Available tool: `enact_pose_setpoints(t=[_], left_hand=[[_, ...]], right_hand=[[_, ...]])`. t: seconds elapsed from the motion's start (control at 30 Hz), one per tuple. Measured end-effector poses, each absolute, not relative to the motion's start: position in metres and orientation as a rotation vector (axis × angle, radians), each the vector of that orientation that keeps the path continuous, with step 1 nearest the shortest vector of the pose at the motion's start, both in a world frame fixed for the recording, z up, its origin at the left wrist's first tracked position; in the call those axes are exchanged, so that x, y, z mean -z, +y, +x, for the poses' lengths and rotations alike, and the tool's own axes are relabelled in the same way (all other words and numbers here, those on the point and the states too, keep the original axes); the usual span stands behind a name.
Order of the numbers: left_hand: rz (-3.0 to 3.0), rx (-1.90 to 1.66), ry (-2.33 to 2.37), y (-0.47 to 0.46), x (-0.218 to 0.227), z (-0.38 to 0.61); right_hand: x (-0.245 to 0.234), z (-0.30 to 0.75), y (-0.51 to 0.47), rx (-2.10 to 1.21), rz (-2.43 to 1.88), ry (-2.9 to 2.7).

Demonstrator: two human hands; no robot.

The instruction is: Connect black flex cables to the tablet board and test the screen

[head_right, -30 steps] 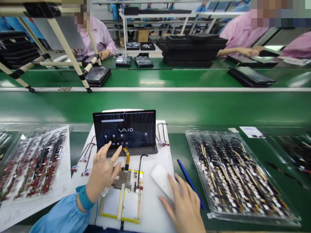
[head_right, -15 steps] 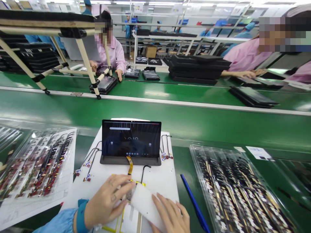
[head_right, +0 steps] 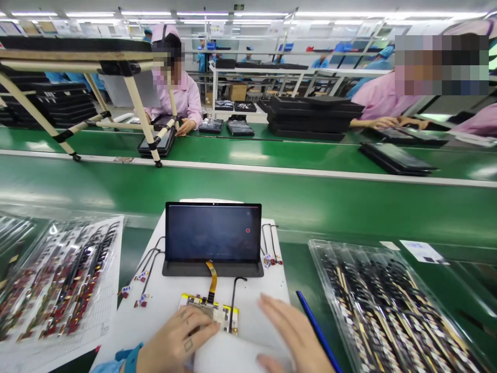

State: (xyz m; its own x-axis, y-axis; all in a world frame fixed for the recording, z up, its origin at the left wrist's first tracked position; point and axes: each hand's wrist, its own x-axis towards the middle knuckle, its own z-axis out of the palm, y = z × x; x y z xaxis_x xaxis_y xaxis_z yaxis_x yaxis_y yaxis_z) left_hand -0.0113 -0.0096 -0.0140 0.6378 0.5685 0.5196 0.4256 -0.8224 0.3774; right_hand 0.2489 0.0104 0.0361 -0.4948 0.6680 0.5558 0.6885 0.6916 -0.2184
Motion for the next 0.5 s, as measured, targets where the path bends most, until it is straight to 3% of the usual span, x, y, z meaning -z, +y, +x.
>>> enact_pose_setpoints(t=[0.17,0.5], left_hand=[[2.634,-1.068,0.771,-0.006,0.014,-0.014],[2.664,-1.184,0.813,-0.002,0.024,-0.019]], right_hand=[[-0.014,0.256,0.053,-0.096,-1.249,-2.001],[-0.009,0.212,0.112,0.168,-1.193,-2.032]])
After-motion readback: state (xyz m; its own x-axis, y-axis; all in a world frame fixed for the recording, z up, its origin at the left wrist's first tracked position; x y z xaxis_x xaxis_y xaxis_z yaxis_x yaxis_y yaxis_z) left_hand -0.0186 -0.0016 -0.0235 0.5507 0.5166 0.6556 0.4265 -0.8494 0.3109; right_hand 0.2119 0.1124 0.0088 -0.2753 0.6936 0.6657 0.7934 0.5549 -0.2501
